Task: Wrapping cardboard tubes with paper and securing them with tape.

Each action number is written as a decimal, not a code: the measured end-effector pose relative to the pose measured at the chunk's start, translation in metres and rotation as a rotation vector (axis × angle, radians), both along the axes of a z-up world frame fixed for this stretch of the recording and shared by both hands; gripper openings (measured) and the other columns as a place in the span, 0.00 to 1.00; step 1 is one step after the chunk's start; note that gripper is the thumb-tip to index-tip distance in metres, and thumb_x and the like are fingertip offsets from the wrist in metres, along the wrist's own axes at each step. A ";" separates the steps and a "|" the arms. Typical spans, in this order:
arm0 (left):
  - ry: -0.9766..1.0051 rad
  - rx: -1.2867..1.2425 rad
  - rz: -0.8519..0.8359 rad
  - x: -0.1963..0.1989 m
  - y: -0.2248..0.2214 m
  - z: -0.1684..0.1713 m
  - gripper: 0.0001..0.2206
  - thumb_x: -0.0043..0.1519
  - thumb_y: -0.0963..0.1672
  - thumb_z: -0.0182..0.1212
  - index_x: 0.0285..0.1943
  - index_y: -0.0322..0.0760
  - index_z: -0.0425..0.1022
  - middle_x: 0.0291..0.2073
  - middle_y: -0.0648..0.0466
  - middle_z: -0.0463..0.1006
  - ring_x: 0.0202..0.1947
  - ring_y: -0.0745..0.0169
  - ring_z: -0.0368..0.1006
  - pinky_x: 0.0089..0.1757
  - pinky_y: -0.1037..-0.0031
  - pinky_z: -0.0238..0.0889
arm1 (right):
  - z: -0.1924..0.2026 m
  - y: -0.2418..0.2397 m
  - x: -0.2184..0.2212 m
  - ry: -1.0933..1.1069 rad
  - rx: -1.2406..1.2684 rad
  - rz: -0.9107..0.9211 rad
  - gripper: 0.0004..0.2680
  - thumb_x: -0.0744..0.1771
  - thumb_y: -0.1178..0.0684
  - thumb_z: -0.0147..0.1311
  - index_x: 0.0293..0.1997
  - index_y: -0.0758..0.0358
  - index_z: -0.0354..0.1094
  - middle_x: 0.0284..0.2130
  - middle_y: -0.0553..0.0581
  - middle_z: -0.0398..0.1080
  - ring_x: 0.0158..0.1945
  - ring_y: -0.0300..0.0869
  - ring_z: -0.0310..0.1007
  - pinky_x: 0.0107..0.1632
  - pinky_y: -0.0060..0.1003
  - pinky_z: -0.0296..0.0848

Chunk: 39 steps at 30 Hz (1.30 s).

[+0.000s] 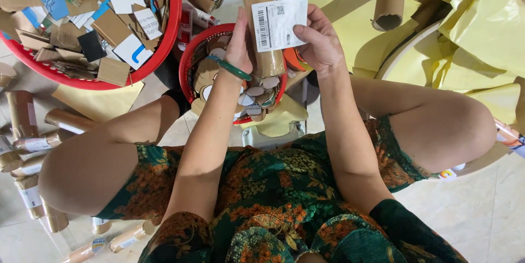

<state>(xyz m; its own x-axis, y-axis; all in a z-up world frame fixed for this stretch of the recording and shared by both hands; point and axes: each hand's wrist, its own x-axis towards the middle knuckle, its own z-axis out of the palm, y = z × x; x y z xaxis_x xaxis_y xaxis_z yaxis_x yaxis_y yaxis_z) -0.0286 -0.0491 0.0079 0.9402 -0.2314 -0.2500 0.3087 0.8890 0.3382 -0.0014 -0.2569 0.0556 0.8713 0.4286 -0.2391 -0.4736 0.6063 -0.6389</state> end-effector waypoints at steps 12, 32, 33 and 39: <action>0.035 0.239 -0.078 -0.001 -0.005 -0.012 0.23 0.69 0.49 0.59 0.69 0.31 0.67 0.57 0.50 0.78 0.56 0.60 0.74 0.56 0.66 0.68 | 0.001 0.005 0.000 -0.032 -0.215 -0.048 0.13 0.66 0.66 0.61 0.55 0.68 0.67 0.45 0.59 0.77 0.48 0.42 0.78 0.55 0.39 0.78; 0.070 1.028 -0.131 0.002 -0.030 -0.044 0.27 0.74 0.57 0.42 0.66 0.34 0.74 0.59 0.48 0.81 0.59 0.58 0.77 0.59 0.71 0.66 | -0.016 0.030 -0.007 -0.215 -0.438 -0.111 0.24 0.68 0.50 0.62 0.69 0.68 0.56 0.60 0.59 0.69 0.64 0.44 0.68 0.70 0.39 0.66; 0.070 1.028 -0.128 -0.002 -0.036 -0.038 0.27 0.74 0.57 0.42 0.66 0.34 0.74 0.59 0.48 0.81 0.59 0.58 0.77 0.59 0.71 0.66 | -0.026 0.035 -0.008 -0.216 -0.439 -0.108 0.24 0.68 0.50 0.62 0.69 0.68 0.56 0.60 0.59 0.69 0.64 0.44 0.68 0.70 0.39 0.66; -0.111 1.080 0.080 -0.009 -0.048 -0.044 0.21 0.65 0.47 0.60 0.63 0.29 0.71 0.50 0.45 0.81 0.50 0.54 0.77 0.51 0.69 0.71 | -0.048 0.042 -0.005 -0.149 -0.685 -0.244 0.19 0.75 0.44 0.41 0.69 0.71 0.62 0.62 0.61 0.70 0.66 0.43 0.67 0.69 0.36 0.64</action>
<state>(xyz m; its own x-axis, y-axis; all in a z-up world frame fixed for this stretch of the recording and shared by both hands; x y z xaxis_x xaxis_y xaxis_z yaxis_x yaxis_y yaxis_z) -0.0373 -0.0974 -0.0363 0.9726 0.1226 -0.1974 0.1826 0.1221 0.9756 -0.0064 -0.2147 0.0074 0.9669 0.0158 -0.2548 -0.2547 0.1255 -0.9588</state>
